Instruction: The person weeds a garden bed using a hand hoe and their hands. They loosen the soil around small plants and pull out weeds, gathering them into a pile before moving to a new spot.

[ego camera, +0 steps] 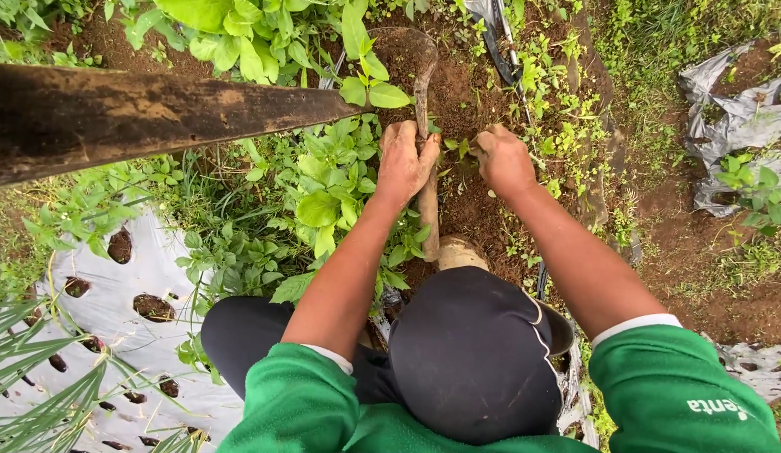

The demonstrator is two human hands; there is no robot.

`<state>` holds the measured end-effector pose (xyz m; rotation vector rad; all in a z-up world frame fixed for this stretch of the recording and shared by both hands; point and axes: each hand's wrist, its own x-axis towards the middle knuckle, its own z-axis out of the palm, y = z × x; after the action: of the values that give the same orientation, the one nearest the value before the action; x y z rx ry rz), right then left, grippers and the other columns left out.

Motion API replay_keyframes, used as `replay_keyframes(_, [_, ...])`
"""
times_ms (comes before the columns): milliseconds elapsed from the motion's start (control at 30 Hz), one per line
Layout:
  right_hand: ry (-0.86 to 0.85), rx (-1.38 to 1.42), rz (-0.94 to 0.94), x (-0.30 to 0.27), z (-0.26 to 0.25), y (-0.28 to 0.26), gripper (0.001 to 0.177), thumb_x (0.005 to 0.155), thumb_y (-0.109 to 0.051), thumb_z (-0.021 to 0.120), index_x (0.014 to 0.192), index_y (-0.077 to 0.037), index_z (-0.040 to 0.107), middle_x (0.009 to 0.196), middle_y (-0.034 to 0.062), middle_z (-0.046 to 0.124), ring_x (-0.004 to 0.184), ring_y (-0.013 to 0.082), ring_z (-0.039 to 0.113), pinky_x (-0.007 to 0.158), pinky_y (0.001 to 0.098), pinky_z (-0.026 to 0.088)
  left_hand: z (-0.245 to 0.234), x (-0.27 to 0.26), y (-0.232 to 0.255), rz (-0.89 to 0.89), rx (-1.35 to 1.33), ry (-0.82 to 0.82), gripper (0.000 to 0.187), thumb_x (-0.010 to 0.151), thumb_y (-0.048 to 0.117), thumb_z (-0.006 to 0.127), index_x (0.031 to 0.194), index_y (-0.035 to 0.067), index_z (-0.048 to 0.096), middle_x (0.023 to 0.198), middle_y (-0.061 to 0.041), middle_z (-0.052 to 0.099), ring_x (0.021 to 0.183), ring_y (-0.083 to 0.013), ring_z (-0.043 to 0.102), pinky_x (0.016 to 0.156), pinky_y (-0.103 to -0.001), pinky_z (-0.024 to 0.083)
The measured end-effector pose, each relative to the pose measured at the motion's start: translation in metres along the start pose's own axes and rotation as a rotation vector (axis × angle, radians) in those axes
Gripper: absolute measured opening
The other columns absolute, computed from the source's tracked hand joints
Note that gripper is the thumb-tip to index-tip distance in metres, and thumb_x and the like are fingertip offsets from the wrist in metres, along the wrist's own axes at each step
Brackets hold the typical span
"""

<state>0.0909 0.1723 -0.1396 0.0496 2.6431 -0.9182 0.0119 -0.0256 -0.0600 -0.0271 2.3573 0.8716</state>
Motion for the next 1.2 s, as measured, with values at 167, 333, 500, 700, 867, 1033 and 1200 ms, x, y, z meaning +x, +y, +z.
replay_keyframes(167, [-0.015, 0.209, 0.095, -0.008, -0.092, -0.044, 0.009, 0.101, 0.000, 0.068, 0.108, 0.003, 0.072, 0.103, 0.0256, 0.070, 0.094, 0.0371, 0.072, 0.083, 0.0424, 0.062, -0.006, -0.004, -0.008, 0.039, 0.016, 0.001, 0.045, 0.099, 0.047, 0.058, 0.114, 0.005, 0.056, 0.129, -0.024, 0.048, 0.130, -0.0608, 0.041, 0.100, -0.063, 0.050])
replay_keyframes(333, [-0.254, 0.092, 0.191, -0.010, -0.060, -0.020, 0.029, 0.099, -0.017, 0.075, 0.118, 0.004, 0.067, 0.116, 0.0304, 0.064, 0.108, 0.0429, 0.067, 0.094, 0.0522, 0.058, -0.007, -0.009, -0.010, 0.059, -0.005, 0.005, 0.047, 0.098, 0.049, 0.059, 0.116, 0.006, 0.055, 0.129, -0.025, 0.048, 0.128, -0.0620, 0.042, 0.100, -0.064, 0.050])
replay_keyframes(500, [-0.175, 0.200, 0.342, -0.030, -0.060, -0.033, 0.021, 0.098, 0.000, 0.070, 0.118, 0.005, 0.067, 0.113, 0.0293, 0.067, 0.103, 0.0423, 0.070, 0.089, 0.0490, 0.061, -0.015, -0.011, -0.009, 0.050, -0.046, -0.025, 0.045, 0.099, 0.045, 0.060, 0.118, 0.004, 0.057, 0.130, -0.025, 0.049, 0.130, -0.0585, 0.043, 0.103, -0.063, 0.048])
replay_keyframes(700, [-0.046, 0.413, 0.442, -0.009, -0.112, -0.070, 0.036, 0.100, -0.004, 0.072, 0.130, 0.008, 0.055, 0.135, 0.0354, 0.055, 0.126, 0.0493, 0.056, 0.104, 0.0618, 0.049, -0.018, -0.008, -0.018, 0.071, -0.080, -0.021, 0.044, 0.098, 0.044, 0.061, 0.116, 0.004, 0.056, 0.128, -0.025, 0.049, 0.130, -0.0600, 0.042, 0.103, -0.064, 0.047])
replay_keyframes(867, [-0.133, 0.403, 0.448, 0.010, -0.090, -0.051, 0.027, 0.101, -0.001, 0.067, 0.126, 0.006, 0.062, 0.134, 0.0324, 0.058, 0.121, 0.0470, 0.060, 0.101, 0.0584, 0.053, -0.027, -0.010, -0.019, 0.178, -0.100, 0.040, 0.038, 0.098, 0.039, 0.063, 0.112, 0.005, 0.056, 0.121, -0.024, 0.052, 0.115, -0.0579, 0.053, 0.094, -0.063, 0.051])
replay_keyframes(1033, [-0.107, 0.364, 0.315, 0.008, -0.127, -0.091, 0.023, 0.100, 0.004, 0.065, 0.122, 0.006, 0.068, 0.128, 0.0301, 0.063, 0.119, 0.0472, 0.062, 0.099, 0.0575, 0.054, -0.039, -0.018, -0.024, 0.254, -0.106, 0.092, 0.032, 0.097, 0.036, 0.065, 0.109, 0.007, 0.058, 0.116, -0.023, 0.056, 0.106, -0.0550, 0.059, 0.086, -0.060, 0.054])
replay_keyframes(1200, [-0.393, 0.397, 0.143, 0.034, -0.138, -0.125, 0.055, 0.092, 0.000, 0.072, 0.141, 0.010, 0.049, 0.139, 0.0320, 0.047, 0.131, 0.0546, 0.047, 0.109, 0.0668, 0.042, -0.048, -0.025, -0.027, 0.278, -0.126, 0.081, 0.028, 0.099, 0.035, 0.065, 0.110, 0.011, 0.060, 0.119, -0.020, 0.058, 0.104, -0.0537, 0.061, 0.086, -0.061, 0.054])
